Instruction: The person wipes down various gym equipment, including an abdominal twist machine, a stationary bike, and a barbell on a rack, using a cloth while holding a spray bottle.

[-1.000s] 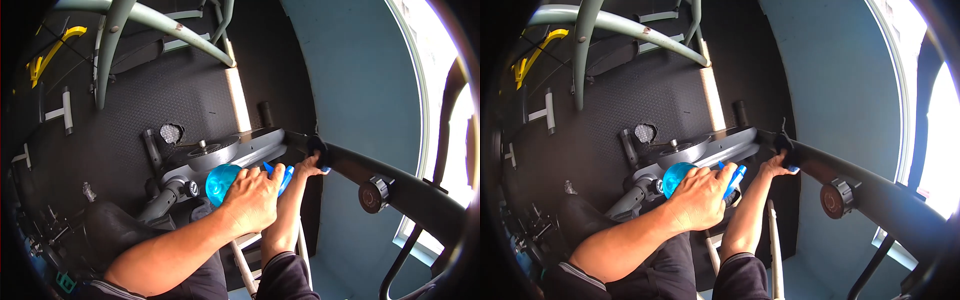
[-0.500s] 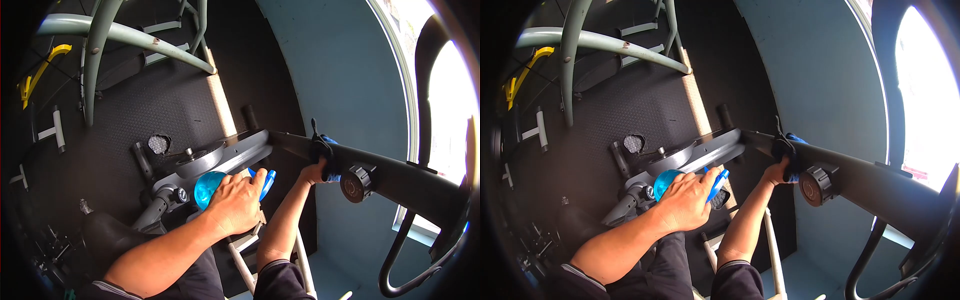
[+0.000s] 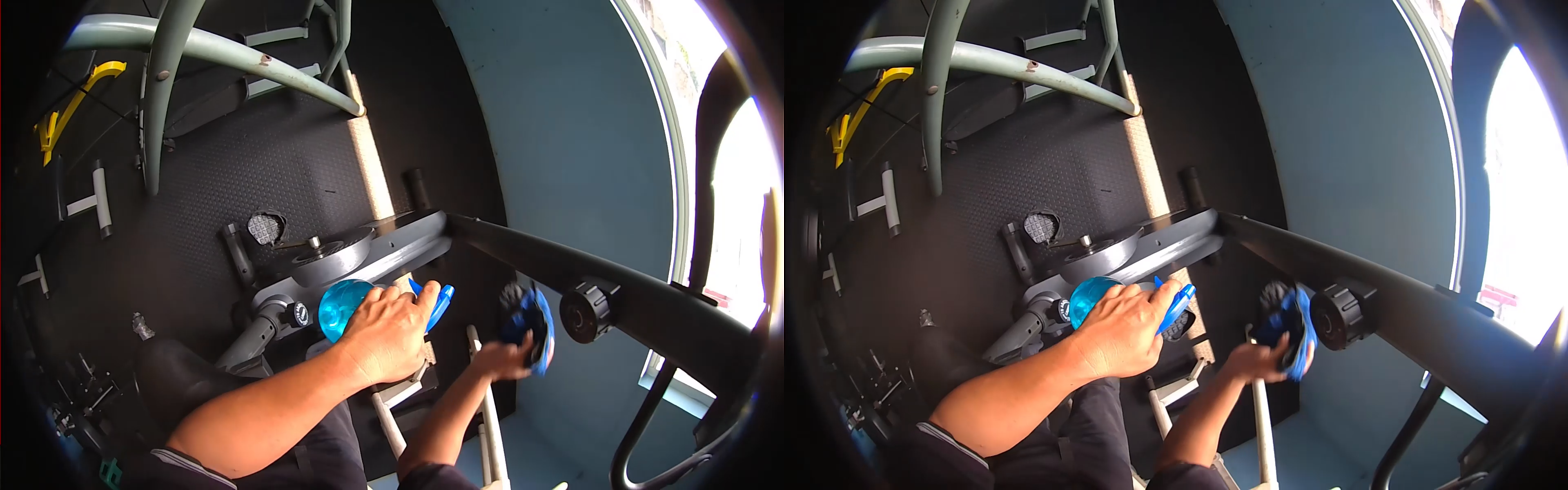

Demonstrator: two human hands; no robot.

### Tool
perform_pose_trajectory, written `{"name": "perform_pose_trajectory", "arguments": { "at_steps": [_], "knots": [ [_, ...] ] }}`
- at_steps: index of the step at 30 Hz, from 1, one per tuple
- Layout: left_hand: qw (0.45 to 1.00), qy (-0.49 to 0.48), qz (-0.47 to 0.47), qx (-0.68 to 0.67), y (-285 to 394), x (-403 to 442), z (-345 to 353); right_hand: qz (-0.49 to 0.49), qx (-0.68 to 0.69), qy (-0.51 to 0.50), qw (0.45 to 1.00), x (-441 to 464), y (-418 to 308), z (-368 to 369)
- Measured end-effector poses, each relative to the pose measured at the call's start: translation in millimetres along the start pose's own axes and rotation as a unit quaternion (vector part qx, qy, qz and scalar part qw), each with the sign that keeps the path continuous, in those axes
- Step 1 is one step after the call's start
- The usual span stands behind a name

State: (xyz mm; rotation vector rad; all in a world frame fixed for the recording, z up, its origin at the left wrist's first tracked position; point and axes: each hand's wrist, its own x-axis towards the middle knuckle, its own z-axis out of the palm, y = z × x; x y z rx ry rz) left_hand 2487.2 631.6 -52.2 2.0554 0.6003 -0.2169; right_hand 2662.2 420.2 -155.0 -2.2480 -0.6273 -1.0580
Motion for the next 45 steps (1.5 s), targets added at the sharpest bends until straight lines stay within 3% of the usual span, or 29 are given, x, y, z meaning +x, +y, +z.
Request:
{"name": "perform_pose_trajectory", "arguments": {
  "at_steps": [1, 2, 4, 5, 6, 7, 9, 11, 13, 14, 15, 16, 17, 19, 20, 22, 24, 26, 28, 31, 34, 36, 37, 39, 40, 42, 44, 45],
  "knots": [
    [1.0, 0.001, 0.009, 0.004, 0.6, -0.6, -1.8, -0.041, -0.077, 0.058, 0.995, 39.5, -43.8, -39.1],
    [1.0, 0.004, 0.016, -0.002, 0.6, -0.2, -3.0, 0.043, 0.06, 0.123, 0.99, 63.8, -87.6, -60.8],
    [1.0, -0.004, 0.008, -0.015, 1.2, 1.1, -3.6, -0.081, 0.155, 0.164, 0.971, 100.9, -104.4, -68.3],
    [1.0, -0.006, 0.013, -0.019, 0.8, 0.8, -4.6, -0.009, 0.426, 0.127, 0.896, 117.7, -73.3, -77.5],
    [1.0, -0.003, 0.018, -0.023, -0.3, 1.1, -4.7, -0.178, 0.18, 0.035, 0.967, 146.2, -114.2, -76.8],
    [1.0, -0.017, 0.012, -0.016, -2.4, 1.2, -4.2, -0.325, -0.086, -0.059, 0.94, 176.6, -162.4, -66.2],
    [0.999, -0.036, 0.006, -0.003, -2.9, 0.6, -6.2, -0.242, -0.184, -0.283, 0.91, 211.9, -171.2, -37.8],
    [0.999, -0.033, 0.016, 0.0, -4.4, -0.5, -3.2, -0.282, -0.38, -0.347, 0.81, 212.8, -166.8, -5.1],
    [0.999, -0.021, 0.022, 0.015, -6.1, 0.9, -1.9, -0.335, -0.424, -0.482, 0.69, 217.4, -163.9, 21.7],
    [0.999, -0.025, 0.018, 0.024, -6.3, 1.6, -2.3, -0.277, -0.473, -0.606, 0.576, 225.7, -193.1, 41.4],
    [0.999, -0.031, 0.018, 0.022, -6.9, 1.9, -2.7, -0.21, -0.466, -0.656, 0.555, 219.7, -188.6, 58.3],
    [0.999, -0.035, 0.02, 0.021, -7.2, 2.7, -3.8, -0.245, -0.447, -0.667, 0.544, 210.8, -179.9, 70.8],
    [0.999, -0.034, 0.031, 0.021, -6.4, 3.9, -5.3, -0.218, -0.472, -0.698, 0.493, 200.9, -190.9, 78.7],
    [0.998, -0.055, 0.018, 0.017, -4.2, 5.0, -9.0, -0.319, -0.485, -0.698, 0.42, 162.1, -173.6, 86.0],
    [0.998, -0.05, 0.029, 0.019, -4.1, 5.1, -12.6, -0.299, -0.473, -0.72, 0.41, 144.6, -162.8, 90.0],
    [0.999, -0.032, 0.022, -0.028, -4.6, 4.2, -18.4, -0.278, -0.477, -0.712, 0.434, 124.9, -150.5, 88.1],
    [0.998, 0.003, 0.05, -0.035, -4.0, 0.5, -20.2, -0.323, -0.461, -0.596, 0.573, 131.2, -146.1, 66.1],
    [0.997, 0.017, 0.058, -0.055, 2.7, -2.3, -23.4, -0.284, -0.407, -0.514, 0.7, 168.7, -188.9, 31.5],
    [0.995, -0.014, 0.061, -0.073, -0.2, -0.3, -23.7, -0.364, -0.382, -0.315, 0.789, 195.6, -190.0, 8.8],
    [0.996, -0.013, 0.063, -0.06, -5.1, 6.1, -20.1, -0.337, -0.297, -0.335, 0.828, 248.3, -188.4, -36.4],
    [0.997, -0.052, 0.034, -0.053, -5.9, 8.2, -21.7, -0.348, -0.229, -0.36, 0.835, 228.9, -155.3, -77.3],
    [0.997, -0.06, 0.029, -0.046, -7.9, 8.1, -20.4, -0.212, -0.172, -0.364, 0.891, 205.2, -144.4, -101.6],
    [0.997, -0.062, 0.021, -0.048, -5.2, 5.3, -27.2, -0.211, -0.17, -0.354, 0.895, 199.3, -133.2, -110.2],
    [0.997, -0.058, 0.027, -0.037, -8.1, 9.1, -22.2, -0.258, -0.211, -0.207, 0.92, 201.8, -100.3, -116.5],
    [0.997, -0.065, 0.028, -0.034, -8.8, 11.3, -19.0, -0.254, -0.209, -0.203, 0.922, 214.9, -84.8, -113.8],
    [0.996, -0.081, 0.031, -0.015, -6.6, 9.4, -13.9, -0.078, 0.056, -0.191, 0.977, 243.2, -51.8, -109.2],
    [0.996, -0.076, 0.041, -0.027, -9.2, 10.6, -9.5, 0.052, 0.002, -0.156, 0.986, 229.9, -23.8, -74.2],
    [0.996, -0.087, 0.012, -0.031, -3.4, 7.9, -16.2, -0.051, -0.023, -0.014, 0.998, 229.1, -58.0, -57.2]
  ]
}}
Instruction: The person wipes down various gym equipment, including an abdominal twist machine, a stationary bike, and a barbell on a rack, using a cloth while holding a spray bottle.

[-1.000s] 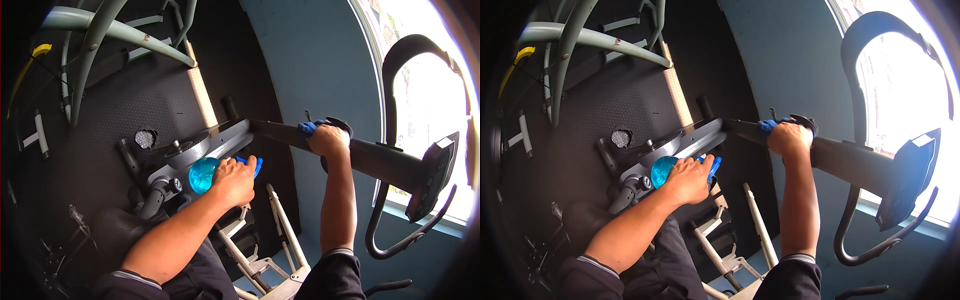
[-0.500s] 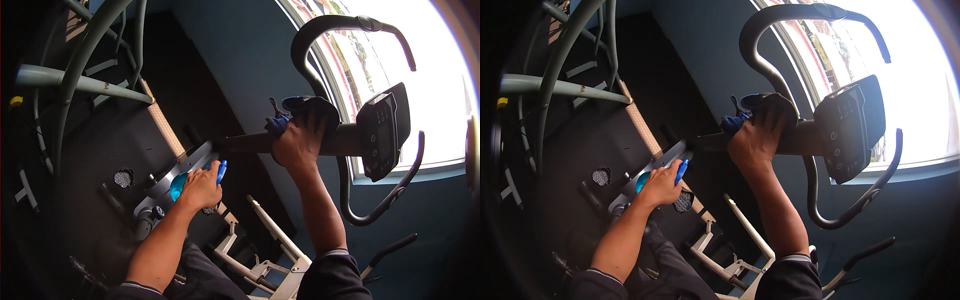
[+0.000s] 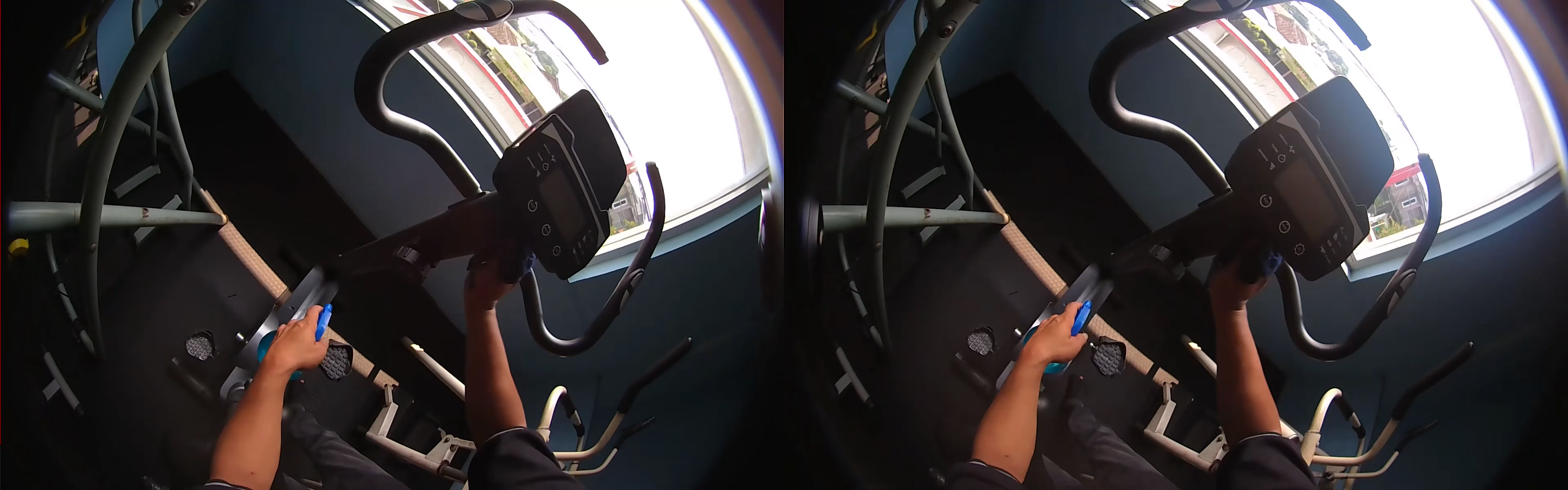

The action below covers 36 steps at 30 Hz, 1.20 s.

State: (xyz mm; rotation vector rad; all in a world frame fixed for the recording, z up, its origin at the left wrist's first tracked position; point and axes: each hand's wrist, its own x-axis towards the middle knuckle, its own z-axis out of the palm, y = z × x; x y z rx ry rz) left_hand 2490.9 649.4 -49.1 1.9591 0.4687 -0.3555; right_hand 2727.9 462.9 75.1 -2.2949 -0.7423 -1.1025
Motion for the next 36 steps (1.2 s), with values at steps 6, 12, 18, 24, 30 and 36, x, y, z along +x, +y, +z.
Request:
{"name": "perform_pose_trajectory", "arguments": {
  "at_steps": [6, 12, 18, 24, 30, 36],
  "knots": [
    [1.0, -0.012, 0.002, -0.012, -6.3, 1.7, 8.5, 0.09, 0.188, 0.067, 0.976, -16.8, -40.6, -31.1],
    [1.0, -0.002, 0.002, -0.016, -6.1, 3.5, 7.6, 0.059, 0.123, 0.123, 0.983, 5.9, -55.2, -12.4],
    [0.999, -0.02, -0.007, -0.036, -7.5, 1.5, 3.3, 0.051, 0.295, 0.204, 0.932, -13.1, -83.4, 40.4],
    [0.999, -0.014, -0.018, -0.029, -7.7, 1.1, 2.4, 0.079, 0.146, -0.027, 0.986, -55.3, -17.5, -71.2],
    [1.0, -0.021, 0.0, -0.018, -1.0, 2.7, 3.4, -0.07, -0.107, -0.047, 0.991, 11.5, -33.8, -104.5],
    [1.0, -0.028, -0.003, -0.012, 2.5, -2.7, -2.0, -0.147, -0.291, -0.168, 0.93, 21.5, -2.4, -47.6]
  ]
}}
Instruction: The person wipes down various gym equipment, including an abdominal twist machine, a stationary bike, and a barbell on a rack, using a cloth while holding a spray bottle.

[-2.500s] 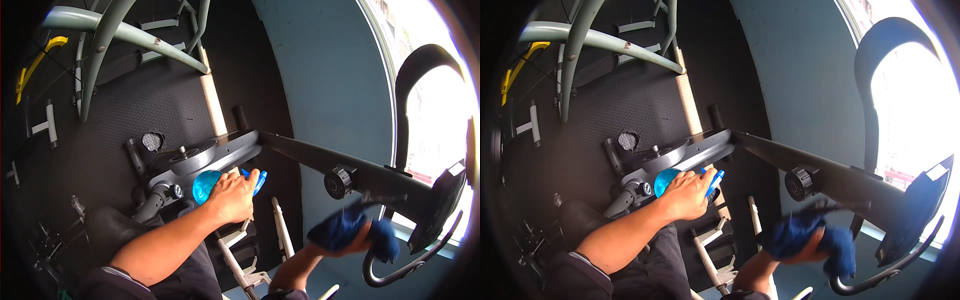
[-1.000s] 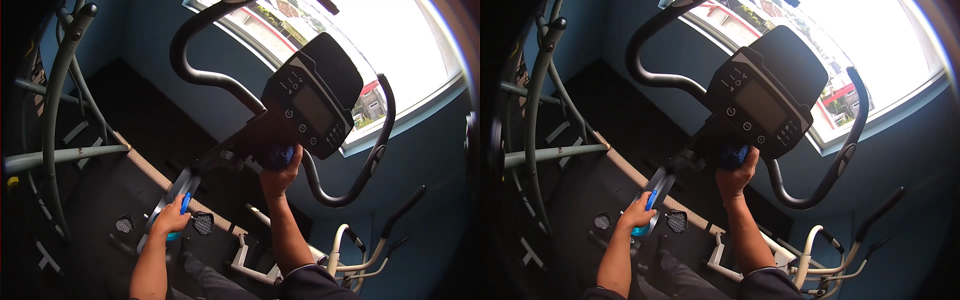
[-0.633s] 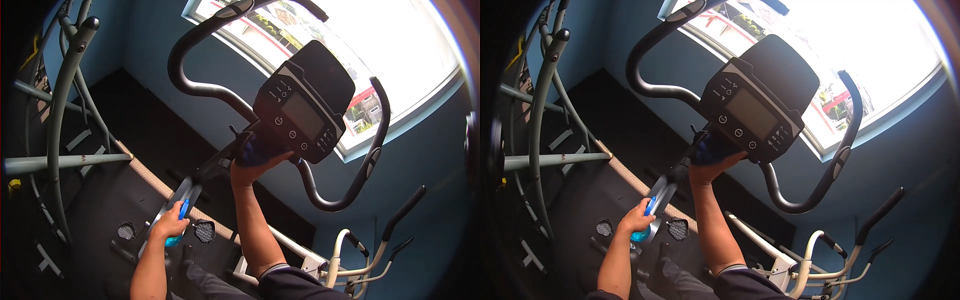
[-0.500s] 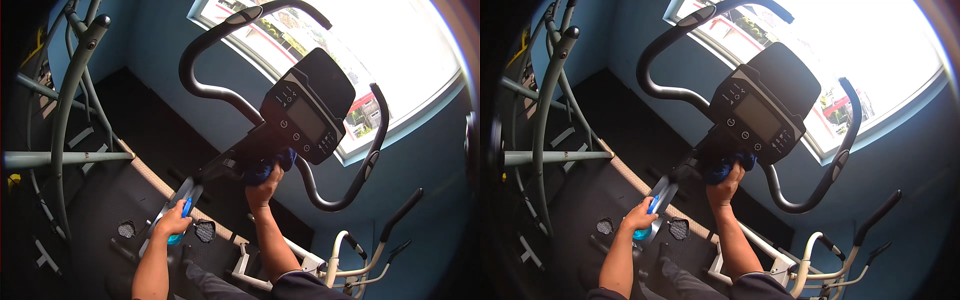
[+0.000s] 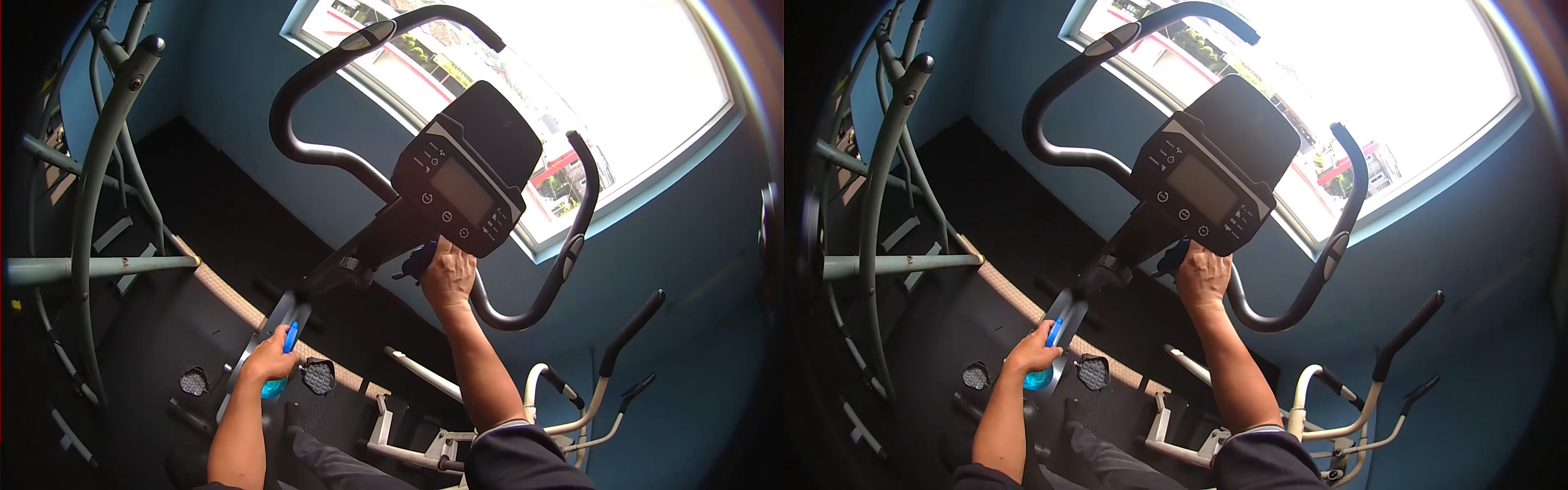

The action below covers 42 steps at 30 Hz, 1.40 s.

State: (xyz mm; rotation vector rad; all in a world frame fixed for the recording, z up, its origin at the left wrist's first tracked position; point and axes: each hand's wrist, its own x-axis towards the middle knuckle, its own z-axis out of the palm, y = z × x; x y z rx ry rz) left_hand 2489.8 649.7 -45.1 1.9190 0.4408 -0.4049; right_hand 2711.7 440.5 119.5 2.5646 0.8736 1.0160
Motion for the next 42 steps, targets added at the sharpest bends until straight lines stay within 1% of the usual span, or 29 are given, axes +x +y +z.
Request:
{"name": "perform_pose_trajectory", "arguments": {
  "at_steps": [1, 3, 5, 7, 9, 11, 12, 13, 14, 15, 16, 17, 18, 19, 20, 22, 23, 25, 26, 28, 30, 31, 33, 35, 37, 38, 39, 41, 42],
  "knots": [
    [1.0, -0.009, 0.003, 0.003, -0.3, -3.8, 0.1, 0.078, 0.004, -0.153, 0.985, -1.4, 9.3, -21.3],
    [1.0, 0.009, 0.016, 0.023, 0.0, -10.7, -3.7, 0.058, -0.081, -0.187, 0.977, -17.5, 25.0, -47.2],
    [0.999, 0.006, 0.023, 0.025, 0.9, -15.9, -5.2, 0.058, -0.186, -0.227, 0.954, -42.2, 22.2, -75.8],
    [0.999, 0.024, 0.016, 0.031, -10.9, -9.5, -0.2, -0.059, -0.286, -0.203, 0.935, -75.1, 28.4, -107.1],
    [0.998, 0.013, 0.017, 0.06, -9.8, -7.8, -1.7, -0.162, -0.236, -0.09, 0.954, -86.0, 42.7, -142.5],
    [0.999, 0.01, 0.02, 0.039, -7.4, -6.3, -0.9, -0.043, -0.114, -0.252, 0.96, -82.5, 45.9, -188.8],
    [0.999, 0.019, 0.036, 0.016, -7.9, -4.7, 1.9, 0.052, -0.063, -0.295, 0.952, -75.2, 45.1, -218.2],
    [0.999, 0.021, 0.043, 0.015, -3.8, -7.9, -0.4, 0.114, 0.008, -0.199, 0.973, -82.3, 59.2, -225.4],
    [0.996, 0.037, 0.076, -0.003, 3.8, -13.6, -3.8, 0.094, -0.019, -0.061, 0.994, -87.5, 75.2, -229.3],
    [0.993, 0.05, 0.109, -0.02, 11.1, -15.4, -4.5, 0.072, -0.046, 0.076, 0.993, -89.7, 87.9, -229.7],
    [0.981, 0.092, 0.166, -0.047, 13.5, -13.6, -0.6, 0.118, -0.066, 0.124, 0.983, -89.5, 95.7, -228.5],
    [0.969, 0.109, 0.204, -0.088, 23.1, -17.5, -1.0, 0.127, -0.069, 0.13, 0.981, -91.4, 101.6, -218.6],
    [0.96, 0.107, 0.23, -0.122, 32.9, -25.2, -2.1, 0.219, 0.029, 0.126, 0.967, -93.8, 103.0, -199.8],
    [0.949, 0.106, 0.254, -0.155, 42.1, -32.3, -0.6, 0.305, 0.132, 0.122, 0.935, -96.0, 103.6, -177.1],
    [0.944, 0.121, 0.267, -0.153, 47.6, -35.9, 3.9, 0.311, 0.138, 0.131, 0.931, -102.9, 97.2, -141.7],
    [0.924, 0.152, 0.318, -0.146, 54.8, -50.0, 13.0, 0.331, 0.224, 0.209, 0.893, -109.8, 73.9, -71.6],
    [0.914, 0.168, 0.344, -0.136, 60.5, -56.8, 14.1, 0.336, 0.241, 0.22, 0.884, -97.0, 74.1, -72.0],
    [0.917, 0.17, 0.335, -0.134, 73.5, -75.0, 15.3, 0.329, 0.207, 0.197, 0.9, -79.0, 82.6, -95.9],
    [0.92, 0.159, 0.323, -0.153, 80.2, -85.1, 19.2, 0.316, 0.179, 0.212, 0.907, -60.7, 94.0, -102.8],
    [0.916, 0.172, 0.332, -0.143, 95.1, -97.9, 25.0, 0.414, 0.295, 0.122, 0.853, -13.8, 124.4, -123.4],
    [0.902, 0.196, 0.355, -0.152, 117.8, -112.0, 27.7, 0.41, 0.293, 0.089, 0.859, 34.1, 163.8, -119.5],
    [0.903, 0.202, 0.354, -0.139, 130.9, -114.0, 29.3, 0.435, 0.283, 0.068, 0.852, 58.5, 174.1, -126.5],
    [0.875, 0.215, 0.41, -0.143, 155.8, -118.5, 33.7, 0.425, 0.306, 0.045, 0.851, 83.1, 192.2, -130.4],
    [0.877, 0.215, 0.41, -0.131, 185.6, -121.2, 35.2, 0.411, 0.343, 0.048, 0.844, 68.5, 191.3, -121.7],
    [0.878, 0.174, 0.438, -0.077, 211.5, -119.6, 37.2, 0.369, 0.32, 0.054, 0.871, 25.4, 162.5, -134.3],
    [0.881, 0.156, 0.438, -0.081, 225.0, -119.6, 39.3, 0.358, 0.312, 0.043, 0.879, -3.5, 150.1, -127.2],
    [0.879, 0.162, 0.442, -0.075, 237.5, -116.4, 42.9, 0.346, 0.302, 0.032, 0.888, -24.5, 141.0, -120.4],
    [0.861, 0.142, 0.478, -0.099, 259.7, -110.4, 51.2, 0.352, 0.327, 0.025, 0.877, -34.3, 134.4, -120.8],
    [0.857, 0.141, 0.493, -0.051, 268.1, -106.4, 51.9, 0.358, 0.345, 0.012, 0.868, -37.5, 134.0, -123.7]
  ]
}}
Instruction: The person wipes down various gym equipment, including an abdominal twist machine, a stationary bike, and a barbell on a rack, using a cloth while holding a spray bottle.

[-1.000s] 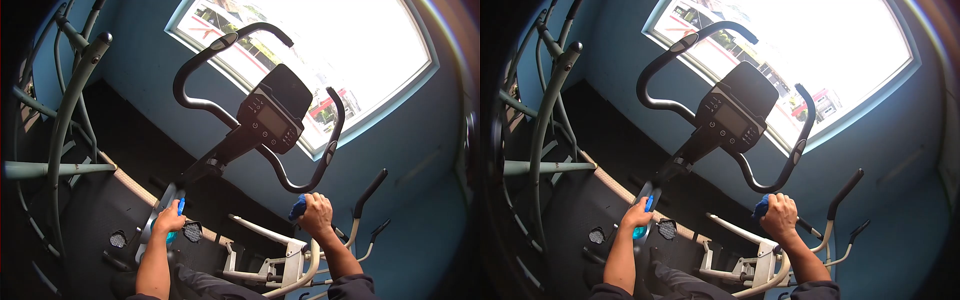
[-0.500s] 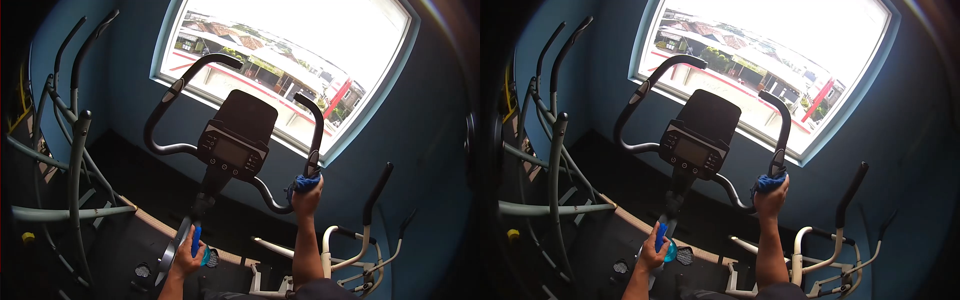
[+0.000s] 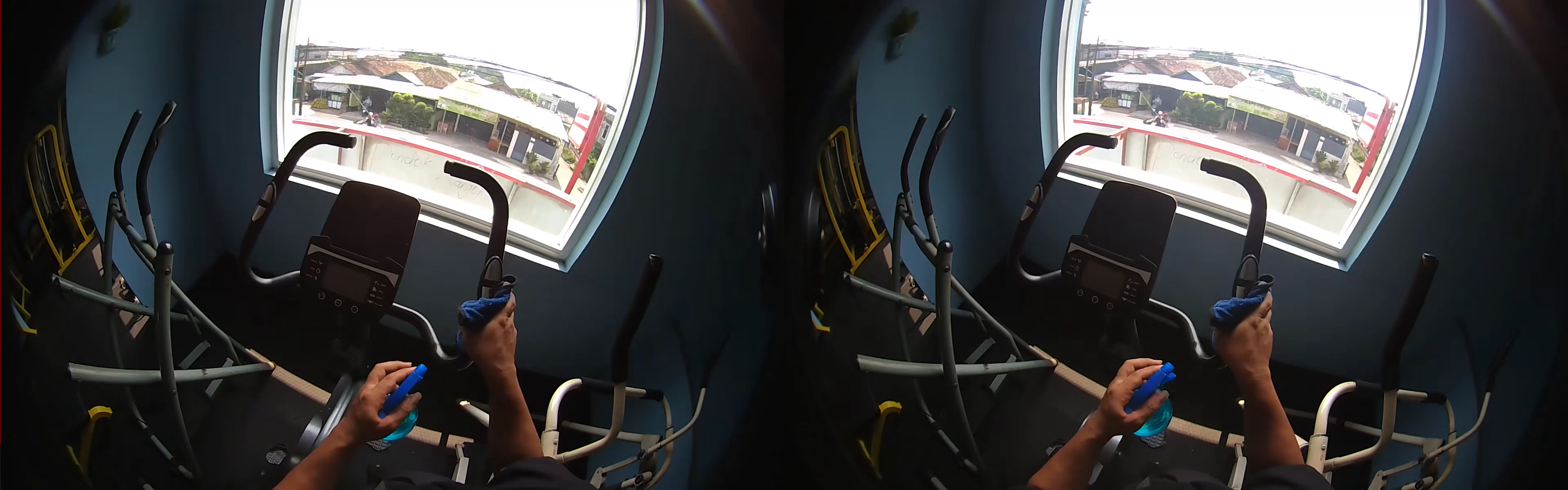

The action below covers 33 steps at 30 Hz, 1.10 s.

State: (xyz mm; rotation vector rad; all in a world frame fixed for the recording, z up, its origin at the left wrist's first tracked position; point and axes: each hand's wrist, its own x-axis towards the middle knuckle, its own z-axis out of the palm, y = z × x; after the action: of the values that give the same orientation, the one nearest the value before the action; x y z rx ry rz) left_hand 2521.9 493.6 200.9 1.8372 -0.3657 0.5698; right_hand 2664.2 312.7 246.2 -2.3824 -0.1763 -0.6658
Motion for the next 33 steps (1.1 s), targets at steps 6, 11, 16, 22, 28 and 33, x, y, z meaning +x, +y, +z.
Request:
{"name": "perform_pose_trajectory", "arguments": {
  "at_steps": [6, 11, 16, 22, 28, 33],
  "knots": [
    [0.993, -0.064, -0.071, -0.069, 11.0, 27.8, 17.0, -0.014, -0.085, 0.033, 0.996, 137.2, -48.7, -15.6],
    [0.986, -0.063, -0.141, -0.058, 9.2, 22.4, 12.6, -0.26, -0.206, 0.006, 0.943, 229.1, -97.8, 3.4],
    [0.987, -0.009, -0.156, -0.042, -4.6, 2.5, -3.7, -0.448, 0.023, -0.179, 0.876, 238.0, -145.1, 56.2],
    [0.962, 0.145, -0.229, -0.031, -5.7, -60.0, -50.0, -0.392, 0.069, 0.016, 0.917, 168.8, -194.3, 55.9],
    [0.929, 0.276, -0.243, 0.036, -9.2, -130.8, -83.8, -0.353, -0.178, -0.227, 0.89, 155.4, -154.1, 74.9],
    [0.88, 0.416, -0.224, -0.048, -20.7, -183.1, -83.7, -0.4, -0.208, -0.298, 0.842, 127.4, -140.2, 48.9]
  ]
}}
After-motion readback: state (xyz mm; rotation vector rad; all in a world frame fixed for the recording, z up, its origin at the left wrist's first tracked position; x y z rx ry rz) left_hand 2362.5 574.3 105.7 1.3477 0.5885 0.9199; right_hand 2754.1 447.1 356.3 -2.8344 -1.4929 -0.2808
